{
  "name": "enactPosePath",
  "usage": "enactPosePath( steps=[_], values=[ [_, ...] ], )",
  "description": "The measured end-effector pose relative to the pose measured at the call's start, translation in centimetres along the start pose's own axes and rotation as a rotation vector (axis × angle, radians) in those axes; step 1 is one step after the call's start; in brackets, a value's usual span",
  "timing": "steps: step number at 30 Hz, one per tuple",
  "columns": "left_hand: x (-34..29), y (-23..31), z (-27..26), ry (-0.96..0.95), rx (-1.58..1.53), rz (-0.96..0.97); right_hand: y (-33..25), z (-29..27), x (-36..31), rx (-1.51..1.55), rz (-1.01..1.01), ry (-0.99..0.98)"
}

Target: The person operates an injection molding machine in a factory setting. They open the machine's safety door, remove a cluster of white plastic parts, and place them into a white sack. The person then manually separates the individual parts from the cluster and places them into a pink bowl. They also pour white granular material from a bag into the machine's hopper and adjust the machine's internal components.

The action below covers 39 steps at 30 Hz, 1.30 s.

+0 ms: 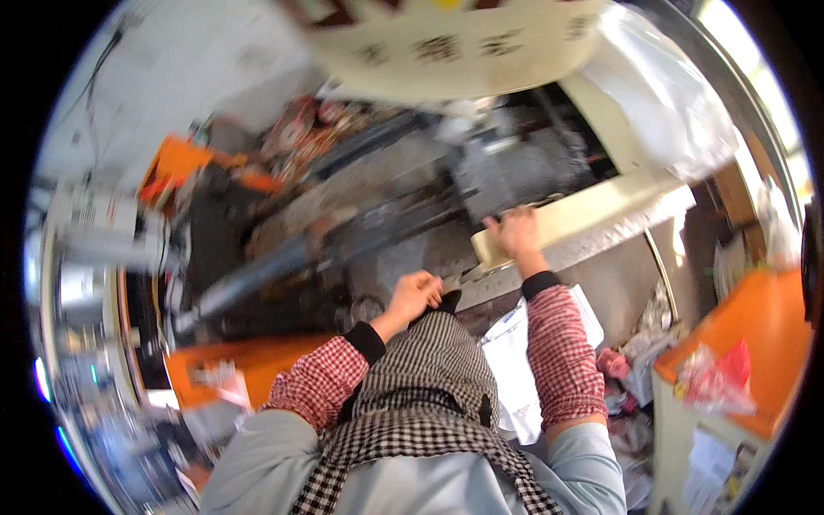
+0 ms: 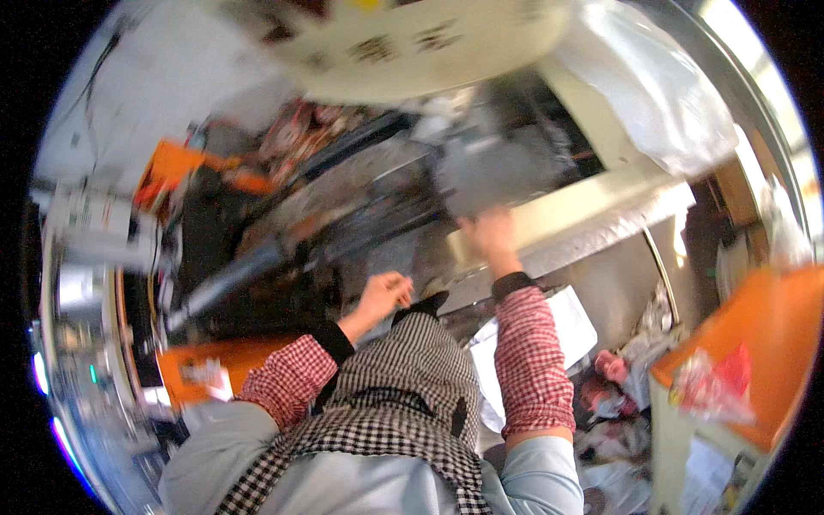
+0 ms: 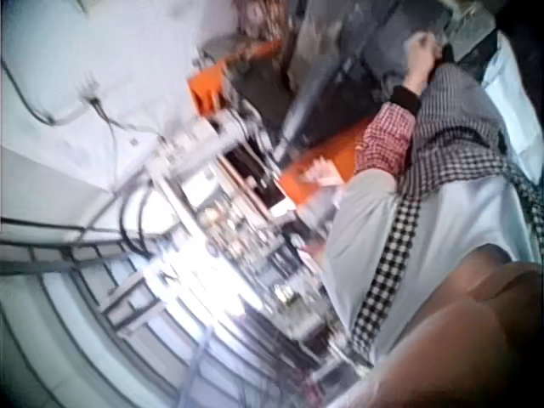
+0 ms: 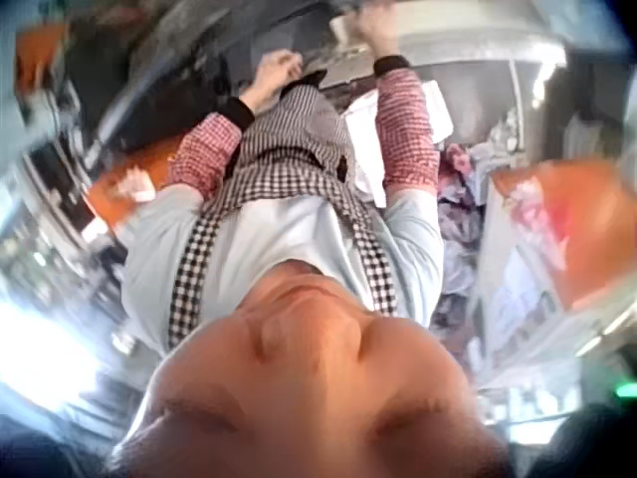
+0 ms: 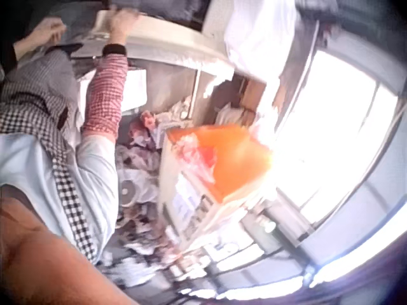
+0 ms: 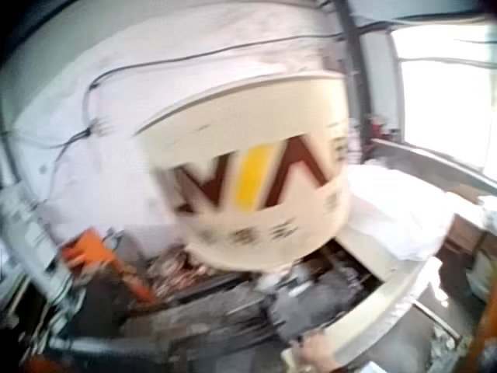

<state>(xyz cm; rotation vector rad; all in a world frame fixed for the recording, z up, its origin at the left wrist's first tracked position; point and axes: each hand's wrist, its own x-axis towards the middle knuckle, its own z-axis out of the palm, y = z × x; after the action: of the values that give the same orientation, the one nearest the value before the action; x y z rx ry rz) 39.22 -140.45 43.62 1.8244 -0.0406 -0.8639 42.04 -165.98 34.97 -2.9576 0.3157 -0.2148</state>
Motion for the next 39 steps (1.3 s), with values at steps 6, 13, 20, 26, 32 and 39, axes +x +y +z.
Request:
enactPosePath(
  steps=[6,13,20,26,32,39],
  values=[
    [-15.3,-7.7,-1.0,0.057,0.158,-0.061,-1.0,-2.8,0.5,-0.05,0.038,-0.017],
    [-22.2,-16.1,-3.3,0.349,0.106,-0.259,-0.5,-1.4,0.6,-0.097,-0.024,0.092],
    [-23.8,-22.8,-0.4,0.368,0.05,-0.385,0.3,-0.9,0.5,-0.119,-0.075,0.141],
    [-27.0,-26.3,-0.1,0.376,-0.097,-0.448,0.8,-0.4,0.6,-0.094,-0.072,0.12],
    [-27.0,-30.3,-0.4,0.379,0.044,-0.452,0.6,-0.3,0.8,-0.102,-0.005,0.033],
    [-23.3,-31.8,-2.0,0.343,-0.166,-0.516,1.3,0.1,1.1,-0.144,0.021,0.022]
  ],
)
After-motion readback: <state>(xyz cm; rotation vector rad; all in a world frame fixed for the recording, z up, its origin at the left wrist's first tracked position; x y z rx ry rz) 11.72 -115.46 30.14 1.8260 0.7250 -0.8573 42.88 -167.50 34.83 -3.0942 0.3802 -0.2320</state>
